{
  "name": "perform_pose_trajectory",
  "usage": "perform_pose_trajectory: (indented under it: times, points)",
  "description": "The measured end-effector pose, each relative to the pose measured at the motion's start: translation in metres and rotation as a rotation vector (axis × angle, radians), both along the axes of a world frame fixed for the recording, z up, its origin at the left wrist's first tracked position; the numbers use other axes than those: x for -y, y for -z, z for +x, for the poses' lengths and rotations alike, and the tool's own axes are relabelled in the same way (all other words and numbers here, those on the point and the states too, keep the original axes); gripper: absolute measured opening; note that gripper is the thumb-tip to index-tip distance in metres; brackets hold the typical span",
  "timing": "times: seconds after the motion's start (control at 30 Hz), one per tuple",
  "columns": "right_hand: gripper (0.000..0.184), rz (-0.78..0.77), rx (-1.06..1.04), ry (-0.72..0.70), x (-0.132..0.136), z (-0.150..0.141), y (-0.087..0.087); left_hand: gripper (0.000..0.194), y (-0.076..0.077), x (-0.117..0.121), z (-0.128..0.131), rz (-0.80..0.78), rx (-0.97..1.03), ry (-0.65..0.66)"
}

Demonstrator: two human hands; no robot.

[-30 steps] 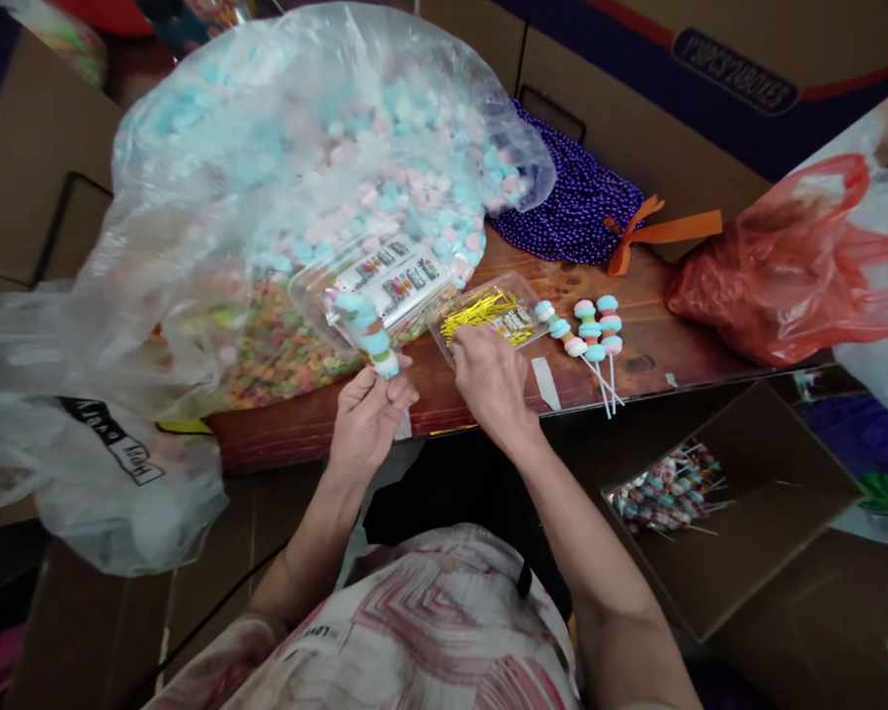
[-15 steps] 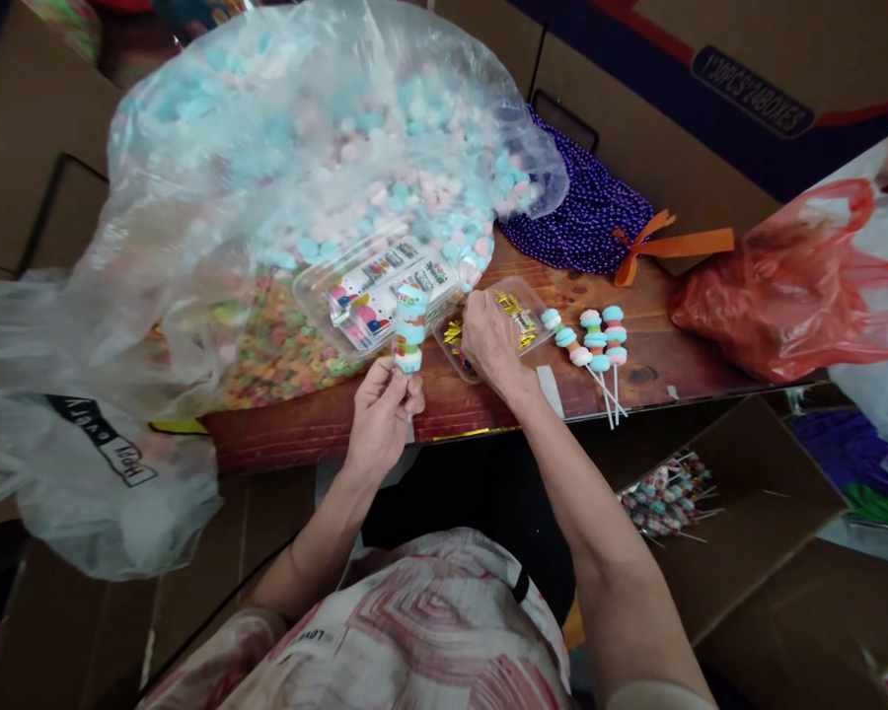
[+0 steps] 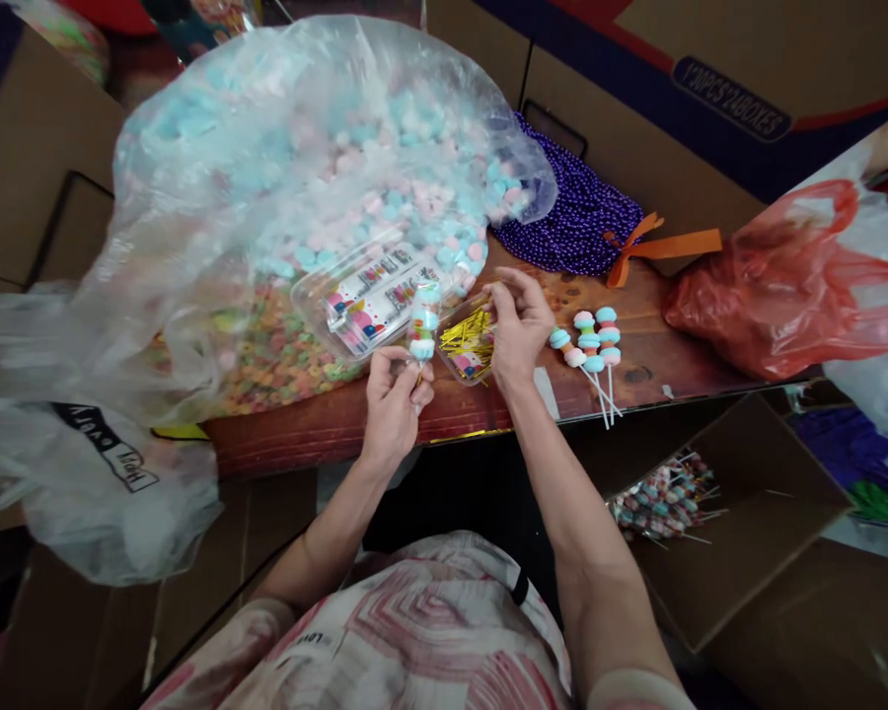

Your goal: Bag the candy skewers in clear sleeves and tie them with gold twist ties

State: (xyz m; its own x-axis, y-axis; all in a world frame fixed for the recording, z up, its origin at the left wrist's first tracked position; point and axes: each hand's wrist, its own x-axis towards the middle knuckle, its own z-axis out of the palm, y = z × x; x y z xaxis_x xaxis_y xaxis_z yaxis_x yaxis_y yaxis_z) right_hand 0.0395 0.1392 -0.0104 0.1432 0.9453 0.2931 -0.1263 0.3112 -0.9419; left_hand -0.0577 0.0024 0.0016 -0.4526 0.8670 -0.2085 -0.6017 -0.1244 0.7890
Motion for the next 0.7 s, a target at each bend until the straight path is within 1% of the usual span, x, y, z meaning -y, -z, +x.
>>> perform_pose_trajectory:
  times: [0.07, 0.13, 0.23, 0.3, 0.37, 0.43, 0.53, 0.63, 0.7]
  points:
    - [0.028, -0.072, -0.115, 0.014, 0.014, 0.002, -0.003, 0.035, 0.000, -0.003, 0.002, 0.005, 0.009, 0.005]
    - [0.030, -0.148, -0.199, -0.020, 0.035, 0.001, -0.006, 0.035, -0.001, -0.006, 0.004, -0.001, 0.025, 0.021]
    - [0.029, -0.206, -0.212, -0.054, 0.068, -0.005, -0.008, 0.036, -0.003, -0.010, 0.007, -0.014, 0.055, 0.065]
    - [0.028, -0.210, -0.182, -0.042, 0.080, -0.010, -0.008, 0.035, -0.005, -0.012, 0.008, -0.012, 0.077, 0.089]
    - [0.028, -0.204, -0.131, -0.029, 0.082, -0.012, -0.007, 0.033, -0.008, -0.015, 0.010, -0.009, 0.096, 0.107]
    - [0.027, -0.184, -0.072, -0.028, 0.079, -0.010, -0.008, 0.034, -0.011, -0.017, 0.010, -0.010, 0.104, 0.115]
    - [0.022, -0.136, 0.024, -0.024, 0.076, -0.005, -0.011, 0.037, -0.014, -0.019, 0.012, 0.010, 0.079, 0.101]
    - [0.018, -0.112, 0.109, -0.029, 0.081, 0.000, -0.014, 0.042, -0.012, -0.020, 0.014, 0.048, 0.028, 0.053]
    - [0.017, -0.125, 0.135, -0.054, 0.086, 0.003, -0.015, 0.046, -0.009, -0.020, 0.016, 0.072, 0.013, 0.035]
